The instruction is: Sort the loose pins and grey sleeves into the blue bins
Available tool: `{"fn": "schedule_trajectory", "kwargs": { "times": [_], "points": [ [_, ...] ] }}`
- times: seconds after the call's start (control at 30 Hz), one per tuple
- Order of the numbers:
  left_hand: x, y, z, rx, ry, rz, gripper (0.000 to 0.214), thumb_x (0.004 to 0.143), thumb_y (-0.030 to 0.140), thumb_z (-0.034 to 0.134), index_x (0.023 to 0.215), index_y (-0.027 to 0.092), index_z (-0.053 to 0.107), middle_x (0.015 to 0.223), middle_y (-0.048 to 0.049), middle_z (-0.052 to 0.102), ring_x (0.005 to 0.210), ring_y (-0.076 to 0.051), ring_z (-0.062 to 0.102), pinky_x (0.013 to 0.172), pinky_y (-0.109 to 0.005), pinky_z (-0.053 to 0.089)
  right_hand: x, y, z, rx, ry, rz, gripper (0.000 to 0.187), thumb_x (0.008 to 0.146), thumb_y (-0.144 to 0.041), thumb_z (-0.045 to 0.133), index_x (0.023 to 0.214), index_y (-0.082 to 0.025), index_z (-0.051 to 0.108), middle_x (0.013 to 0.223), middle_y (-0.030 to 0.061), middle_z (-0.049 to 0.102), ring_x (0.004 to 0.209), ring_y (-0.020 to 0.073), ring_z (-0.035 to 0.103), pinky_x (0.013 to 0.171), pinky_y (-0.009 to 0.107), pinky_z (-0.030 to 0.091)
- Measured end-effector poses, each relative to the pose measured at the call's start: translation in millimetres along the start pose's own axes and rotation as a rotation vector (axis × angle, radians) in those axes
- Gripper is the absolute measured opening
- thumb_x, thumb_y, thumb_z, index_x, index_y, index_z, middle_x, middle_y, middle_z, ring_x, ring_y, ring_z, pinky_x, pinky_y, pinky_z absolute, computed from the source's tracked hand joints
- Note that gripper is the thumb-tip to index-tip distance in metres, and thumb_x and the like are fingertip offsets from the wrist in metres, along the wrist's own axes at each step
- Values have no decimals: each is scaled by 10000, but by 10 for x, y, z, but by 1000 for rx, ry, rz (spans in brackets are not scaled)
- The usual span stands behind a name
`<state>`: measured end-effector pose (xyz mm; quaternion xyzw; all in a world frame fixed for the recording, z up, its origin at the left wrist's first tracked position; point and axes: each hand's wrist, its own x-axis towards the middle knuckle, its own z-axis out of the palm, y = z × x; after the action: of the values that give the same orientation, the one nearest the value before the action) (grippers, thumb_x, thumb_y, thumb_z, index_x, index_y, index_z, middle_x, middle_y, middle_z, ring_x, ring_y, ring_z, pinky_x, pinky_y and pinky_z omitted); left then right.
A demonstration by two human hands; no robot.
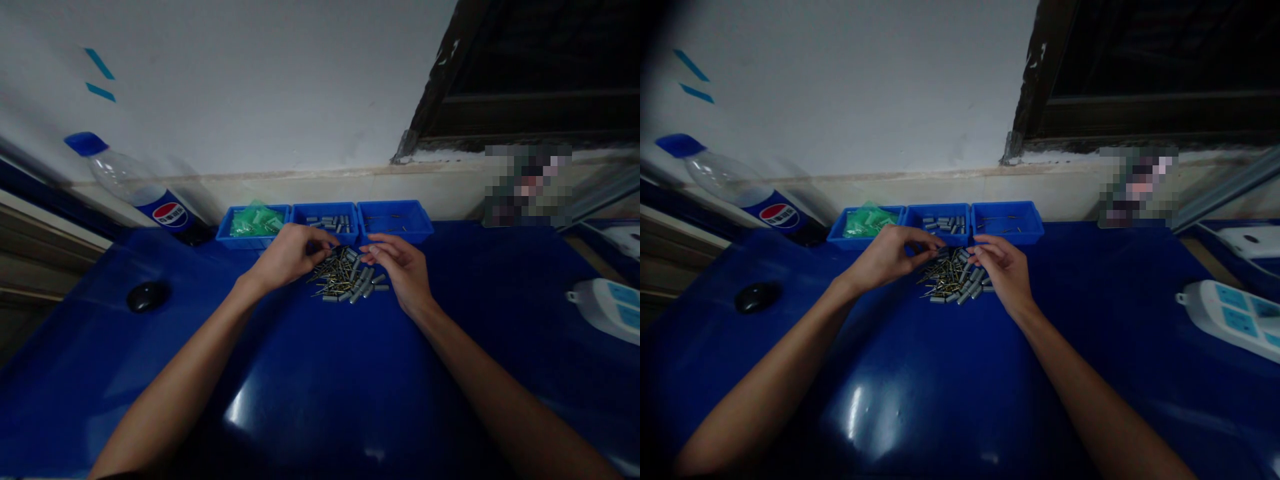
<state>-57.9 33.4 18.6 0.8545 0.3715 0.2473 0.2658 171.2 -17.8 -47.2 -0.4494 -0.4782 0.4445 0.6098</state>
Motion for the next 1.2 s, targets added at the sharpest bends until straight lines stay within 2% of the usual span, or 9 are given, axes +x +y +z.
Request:
{"fn": "schedule_trajectory", "kwargs": {
  "times": [0.2,0.33,0.53,0.63,0.73,0.83,0.9,1.03,1.2],
  "points": [
    [-7,128,54,-351,51,-70,84,838,204,746,867,126,748,838,-64,793,787,-165,758,752,-259,612,-55,-44,33,-1,-134,94,265,852,-344,824,1097,-252,781,931,44,833,802,204,784,775,370,615],
    [-16,144,84,-420,18,-123,107,808,227,782,815,130,739,793,-63,786,722,-150,743,686,-245,603,-77,-20,59,108,-159,163,196,821,-358,862,970,-240,815,873,42,821,776,191,773,773,354,606],
    [-27,180,132,-499,-25,-113,126,836,241,770,800,133,716,857,-88,799,773,-163,758,732,-272,617,-86,-50,120,202,-142,274,273,691,-382,935,894,-231,832,801,41,807,711,185,739,709,351,603],
    [-33,133,110,-389,-58,-93,88,852,213,748,889,137,724,906,-78,802,836,-178,770,785,-290,620,-70,-77,124,210,-120,261,208,690,-359,931,829,-241,831,774,34,801,696,182,737,727,363,611],
    [-39,-14,61,-30,-122,-61,220,832,146,747,1051,156,740,1009,-77,801,930,-211,766,869,-334,599,-27,-81,83,185,9,176,202,719,-306,912,902,-271,834,884,26,827,821,208,778,887,425,619],
    [-46,-161,48,247,-198,-59,252,850,97,691,1082,175,751,1027,-89,794,936,-226,750,850,-338,569,17,-59,25,193,126,60,352,733,-253,898,1069,-311,810,1141,18,820,1086,247,771,1100,492,538],
    [-53,-200,71,335,-251,-82,222,847,82,664,1025,180,752,985,-88,784,896,-226,738,798,-322,545,29,-34,1,185,140,38,439,743,-238,887,1161,-322,781,1235,21,796,1164,262,749,1152,512,500],
    [-61,-172,120,400,-261,-119,174,864,75,603,927,181,727,874,-68,759,783,-204,702,690,-296,474,16,14,2,143,122,48,410,788,-258,845,1187,-305,763,1212,42,800,1086,269,772,1101,527,536],
    [-53,-160,52,314,-237,-45,189,843,52,601,917,173,725,802,-46,749,737,-173,691,683,-275,466,3,18,13,73,83,46,336,835,-286,804,1168,-310,765,1186,44,800,970,246,778,969,496,593]
  ]
}}
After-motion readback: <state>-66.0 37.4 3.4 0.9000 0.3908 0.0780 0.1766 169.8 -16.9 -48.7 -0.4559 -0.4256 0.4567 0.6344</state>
